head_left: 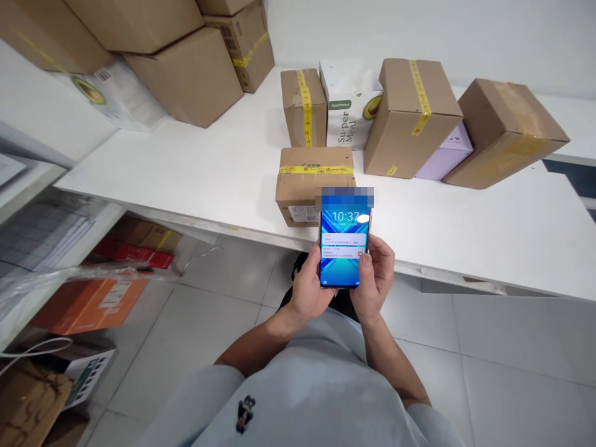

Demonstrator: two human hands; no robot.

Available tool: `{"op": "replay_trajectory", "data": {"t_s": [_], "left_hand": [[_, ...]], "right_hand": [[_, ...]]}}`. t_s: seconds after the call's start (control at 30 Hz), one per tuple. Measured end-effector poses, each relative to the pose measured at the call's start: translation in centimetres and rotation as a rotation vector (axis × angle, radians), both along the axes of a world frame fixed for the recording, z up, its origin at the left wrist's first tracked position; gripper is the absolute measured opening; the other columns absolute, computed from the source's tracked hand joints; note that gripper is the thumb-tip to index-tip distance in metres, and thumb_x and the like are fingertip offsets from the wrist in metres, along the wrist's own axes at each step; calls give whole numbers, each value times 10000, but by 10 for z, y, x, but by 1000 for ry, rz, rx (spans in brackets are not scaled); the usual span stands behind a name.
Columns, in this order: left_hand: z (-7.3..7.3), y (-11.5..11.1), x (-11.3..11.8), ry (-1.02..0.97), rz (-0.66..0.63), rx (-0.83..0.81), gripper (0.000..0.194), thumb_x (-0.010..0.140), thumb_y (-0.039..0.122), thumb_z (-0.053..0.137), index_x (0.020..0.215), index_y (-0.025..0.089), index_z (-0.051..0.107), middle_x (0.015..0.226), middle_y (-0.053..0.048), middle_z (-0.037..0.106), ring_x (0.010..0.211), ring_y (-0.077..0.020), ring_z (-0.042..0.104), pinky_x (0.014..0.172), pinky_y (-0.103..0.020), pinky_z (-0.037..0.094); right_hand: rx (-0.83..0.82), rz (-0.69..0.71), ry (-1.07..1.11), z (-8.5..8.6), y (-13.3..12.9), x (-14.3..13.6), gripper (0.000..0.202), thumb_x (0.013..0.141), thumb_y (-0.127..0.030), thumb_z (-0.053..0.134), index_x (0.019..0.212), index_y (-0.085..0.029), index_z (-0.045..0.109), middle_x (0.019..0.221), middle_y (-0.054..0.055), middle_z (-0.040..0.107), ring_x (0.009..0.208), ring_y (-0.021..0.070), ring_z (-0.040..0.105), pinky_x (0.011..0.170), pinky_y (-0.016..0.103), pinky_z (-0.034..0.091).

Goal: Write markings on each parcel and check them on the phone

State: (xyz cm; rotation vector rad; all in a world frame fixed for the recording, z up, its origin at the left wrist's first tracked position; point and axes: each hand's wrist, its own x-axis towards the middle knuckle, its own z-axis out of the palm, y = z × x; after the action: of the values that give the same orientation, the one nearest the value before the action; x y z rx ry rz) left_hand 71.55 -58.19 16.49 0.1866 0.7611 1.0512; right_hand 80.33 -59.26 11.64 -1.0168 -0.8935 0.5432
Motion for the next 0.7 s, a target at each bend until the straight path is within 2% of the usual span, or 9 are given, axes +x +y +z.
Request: {"op": "replay_trajectory", "data": {"t_s": [0.2,0.47,0.7], "left_hand": [[1,1,1,7,-2,16,479,1044,430,351,1321,154,627,1094,-104,774,1215,-299,666,1089,-484,486],[2,0,1,-14,-22,50,492,1052,427,316,1319,156,627,1099,-103,774,1222,-295,661,1097,-478,477],[2,0,2,-13,-28,67,456,1022,444,411,1290,160,647,1104,-104,773,1245,-316,646,1101,-494,471]], "right_hand": [[-13,-16,-5,1,2,1,281,928,-387,610,1177,-255,612,1073,42,696,941,156,683,803,316,573],[39,10,-24,4,2,4,275,933,-333,620,1199,-266,624,1061,21,705,925,136,679,790,284,559],[31,-25,-69,4,1,4,293,931,-363,611,1207,-263,623,1104,40,700,987,169,681,856,340,564]]}}
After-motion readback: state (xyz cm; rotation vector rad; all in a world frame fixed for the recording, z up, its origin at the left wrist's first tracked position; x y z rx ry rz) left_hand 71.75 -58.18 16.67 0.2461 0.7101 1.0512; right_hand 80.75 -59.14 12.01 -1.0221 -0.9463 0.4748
